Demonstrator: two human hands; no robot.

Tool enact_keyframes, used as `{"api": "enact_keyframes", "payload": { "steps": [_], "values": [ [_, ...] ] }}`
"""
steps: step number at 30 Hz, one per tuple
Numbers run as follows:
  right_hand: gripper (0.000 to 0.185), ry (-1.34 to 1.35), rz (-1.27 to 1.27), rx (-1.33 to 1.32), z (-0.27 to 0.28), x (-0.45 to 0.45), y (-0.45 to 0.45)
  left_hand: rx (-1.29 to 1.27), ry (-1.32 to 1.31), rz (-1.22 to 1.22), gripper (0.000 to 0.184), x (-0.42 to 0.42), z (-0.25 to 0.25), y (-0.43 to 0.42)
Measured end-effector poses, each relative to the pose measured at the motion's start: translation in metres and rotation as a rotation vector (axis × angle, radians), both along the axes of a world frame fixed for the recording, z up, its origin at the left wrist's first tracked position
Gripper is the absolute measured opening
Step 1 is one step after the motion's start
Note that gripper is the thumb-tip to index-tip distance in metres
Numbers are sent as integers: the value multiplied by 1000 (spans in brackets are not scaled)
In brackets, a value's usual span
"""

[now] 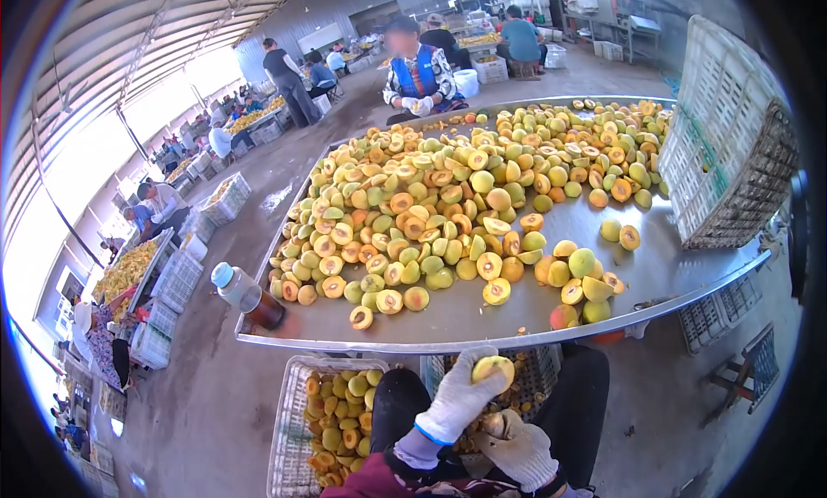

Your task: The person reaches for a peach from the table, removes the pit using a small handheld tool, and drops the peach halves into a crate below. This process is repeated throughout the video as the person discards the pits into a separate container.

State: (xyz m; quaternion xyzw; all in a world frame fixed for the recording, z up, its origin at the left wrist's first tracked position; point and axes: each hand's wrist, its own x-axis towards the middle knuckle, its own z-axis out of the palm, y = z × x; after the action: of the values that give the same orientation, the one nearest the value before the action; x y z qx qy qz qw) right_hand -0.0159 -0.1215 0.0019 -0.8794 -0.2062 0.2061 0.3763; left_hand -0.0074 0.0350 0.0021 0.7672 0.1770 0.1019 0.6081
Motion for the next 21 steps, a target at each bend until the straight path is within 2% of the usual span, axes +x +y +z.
{"api": "enact_keyframes", "payload": {
  "steps": [1,2,3,5,6,7,8,9,10,11,13,16,17,19,20,21],
  "values": [
    [43,28,-12,22,3,1,-1,-389,-2,20,40,-2,2,3],
    [43,38,-14,14,5,3,-2,-473,-11,30,34,-6,5,7],
    [45,49,-32,124,5,4,-4,-561,-8,33,28,-9,8,12],
    [47,42,-108,251,5,3,-6,-526,-53,10,26,-17,8,12],
    [48,87,-146,312,8,2,-5,-507,-47,-37,32,-21,-2,14],
    [49,127,-185,373,10,1,-5,-645,-27,-54,38,-25,1,12],
    [49,147,-219,349,7,1,-5,-694,4,-36,41,-28,1,9],
    [52,120,-223,450,2,1,-4,-739,30,-14,44,-30,2,7],
    [55,87,-221,553,-2,1,-3,-742,19,-31,48,-32,9,3],
    [55,97,-243,536,-7,0,-2,-674,-37,-37,50,-31,6,0],
    [60,-169,-188,550,-13,0,0,-461,-48,-119,51,-32,-4,2],
    [63,-114,-144,403,0,4,-4,-368,-11,-166,50,-36,5,-13],
    [64,-96,-113,306,1,5,-4,-373,-4,-171,50,-36,4,-14],
    [64,-137,-117,320,0,4,-5,-358,5,-173,41,-37,4,-16],
    [64,-188,-78,293,-4,5,-5,-531,16,-97,39,-36,7,-19],
    [65,-238,-40,266,-6,4,-6,-534,20,-94,39,-37,4,-19]
  ]
}}
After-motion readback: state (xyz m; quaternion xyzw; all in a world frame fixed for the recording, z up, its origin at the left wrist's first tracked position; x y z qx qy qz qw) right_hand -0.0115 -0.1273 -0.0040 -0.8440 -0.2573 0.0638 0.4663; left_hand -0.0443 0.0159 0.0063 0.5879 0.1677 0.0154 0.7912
